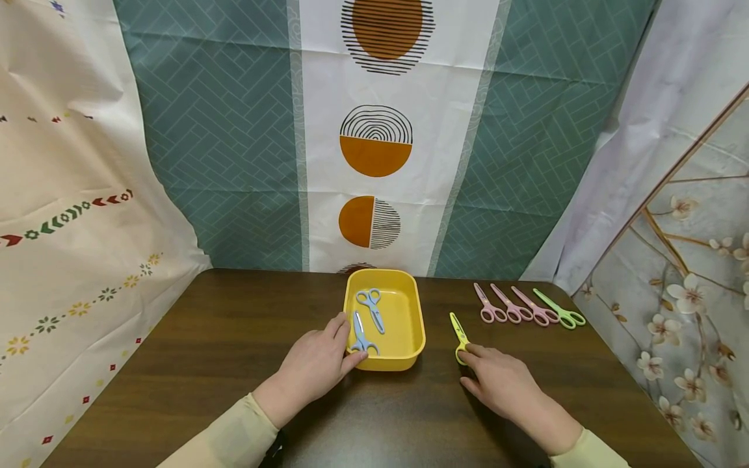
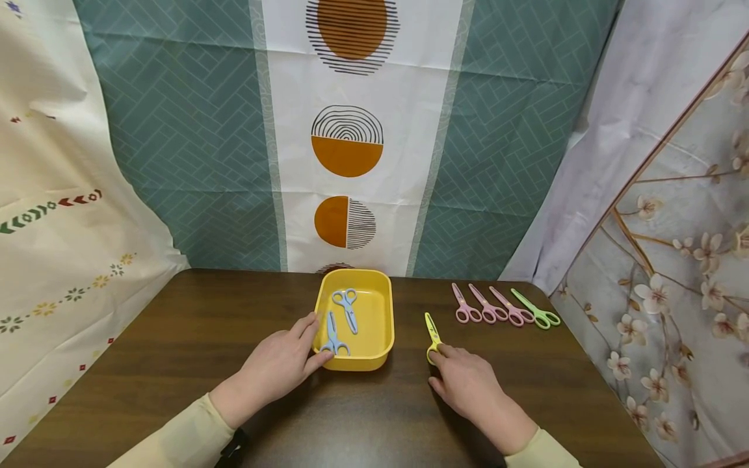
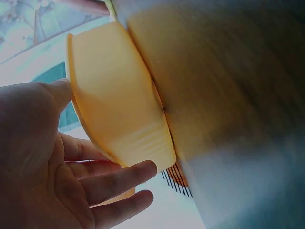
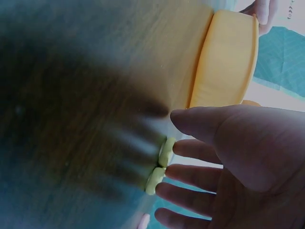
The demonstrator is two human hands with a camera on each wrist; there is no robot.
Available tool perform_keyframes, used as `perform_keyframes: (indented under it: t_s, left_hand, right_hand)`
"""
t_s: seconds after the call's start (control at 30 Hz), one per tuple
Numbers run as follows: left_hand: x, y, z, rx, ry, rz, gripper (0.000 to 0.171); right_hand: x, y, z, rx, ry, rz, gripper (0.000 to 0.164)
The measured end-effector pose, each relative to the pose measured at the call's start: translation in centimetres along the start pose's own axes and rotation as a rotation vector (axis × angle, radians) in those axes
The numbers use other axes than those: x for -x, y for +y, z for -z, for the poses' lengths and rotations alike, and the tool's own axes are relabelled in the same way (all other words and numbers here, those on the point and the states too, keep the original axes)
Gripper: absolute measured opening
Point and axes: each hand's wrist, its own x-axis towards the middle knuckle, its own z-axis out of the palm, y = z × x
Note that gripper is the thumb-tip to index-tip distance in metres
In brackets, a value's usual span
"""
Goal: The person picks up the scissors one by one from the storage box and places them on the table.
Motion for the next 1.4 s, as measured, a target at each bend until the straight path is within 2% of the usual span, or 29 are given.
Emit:
perform_keyframes:
  t_s: [0.5,0.8,1.1,1.4]
  left_hand:
    - [0.0,0.1,0.1,0.003,0.01,-0.002,0.078]
    - [0.1,0.1,0.1,0.0,0.021,-0.014,0.079]
    - [0.2,0.1,-0.1,-0.01,0.039,-0.023,0.077]
    - [0.1,0.1,-0.1,-0.016,0.045,-0.022,0.079]
  right_hand:
    - [0.3,-0.4,-0.1,-0.015,-0.022,-0.015,0.051]
    - [0.0,-0.3,-0.1,-0.027,0.0,-0.009,0.049]
    - [-0.6,0.2,-0.4,-0.038,0.023,0.014,0.048]
    - [-1.7,0.8,-0.5,-0.043,0.002,0.012,0.049]
